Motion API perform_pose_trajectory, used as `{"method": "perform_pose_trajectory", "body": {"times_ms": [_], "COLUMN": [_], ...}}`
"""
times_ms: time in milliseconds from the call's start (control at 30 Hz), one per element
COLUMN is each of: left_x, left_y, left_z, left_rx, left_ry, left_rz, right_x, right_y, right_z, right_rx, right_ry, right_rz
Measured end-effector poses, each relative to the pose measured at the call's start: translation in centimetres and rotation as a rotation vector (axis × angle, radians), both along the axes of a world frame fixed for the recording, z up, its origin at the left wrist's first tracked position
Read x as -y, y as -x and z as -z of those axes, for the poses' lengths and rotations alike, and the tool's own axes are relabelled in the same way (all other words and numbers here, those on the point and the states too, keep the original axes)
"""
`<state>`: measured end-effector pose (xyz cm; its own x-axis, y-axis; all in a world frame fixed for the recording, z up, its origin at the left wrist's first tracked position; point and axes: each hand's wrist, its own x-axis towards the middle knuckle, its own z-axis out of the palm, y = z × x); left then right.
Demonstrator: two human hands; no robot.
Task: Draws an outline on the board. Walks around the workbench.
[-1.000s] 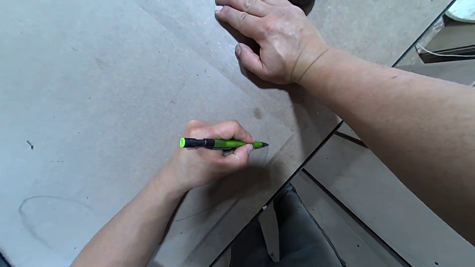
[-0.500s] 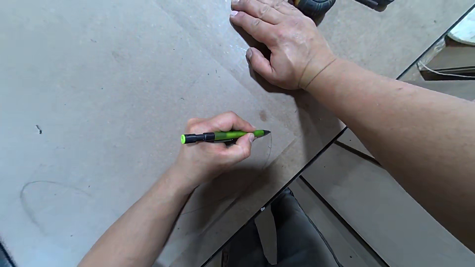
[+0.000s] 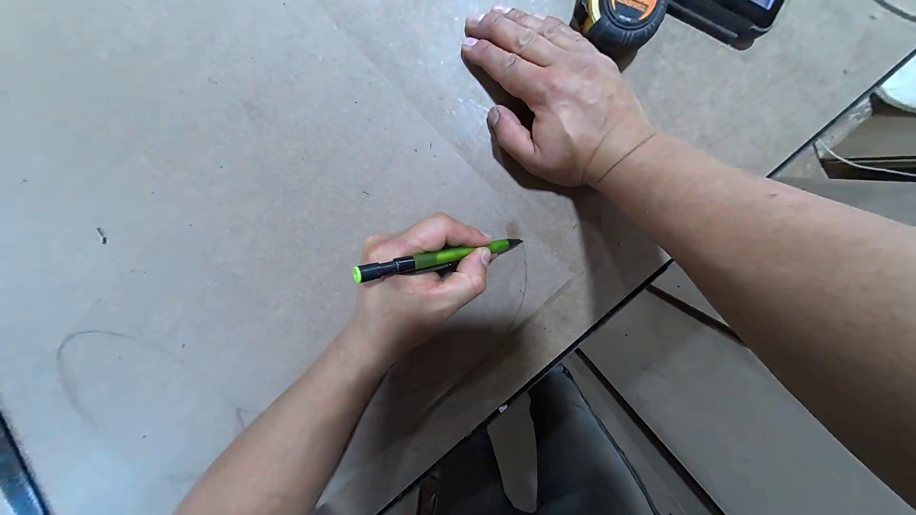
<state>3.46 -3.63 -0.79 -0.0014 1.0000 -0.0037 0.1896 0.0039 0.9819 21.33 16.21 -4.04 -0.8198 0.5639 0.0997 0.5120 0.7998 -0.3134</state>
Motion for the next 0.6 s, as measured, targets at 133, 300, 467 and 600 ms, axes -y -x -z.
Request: {"method": "perform_pose_trajectory", "body": {"times_ms": [133,300,467,600], "left_x": [0.1,0.2,0.2,0.3], "left_y": [-0.2,-0.6,-1.2,-1.1], "left_z": [0.2,0.2,0.2,0.0], "left_rx": [0.028,0.013,0.040,0.006], "left_ry": [-0.021,-0.005,0.000,0.007], "left_rz": [-0.066,-0.114,-0.225,-0.221], "right_x": [0.0,0.0,-0.1,0.0], "right_y": [0.0,0.0,0.0,-0.1], "right_z": [-0.1,-0.2,-0.1,-0.2], "right_rx": [0.011,0.009,0.006,-0.006], "right_ry": [0.012,0.018,0.008,0.012], "right_rz": [0.000,-0.004,-0.008,-0.017]}}
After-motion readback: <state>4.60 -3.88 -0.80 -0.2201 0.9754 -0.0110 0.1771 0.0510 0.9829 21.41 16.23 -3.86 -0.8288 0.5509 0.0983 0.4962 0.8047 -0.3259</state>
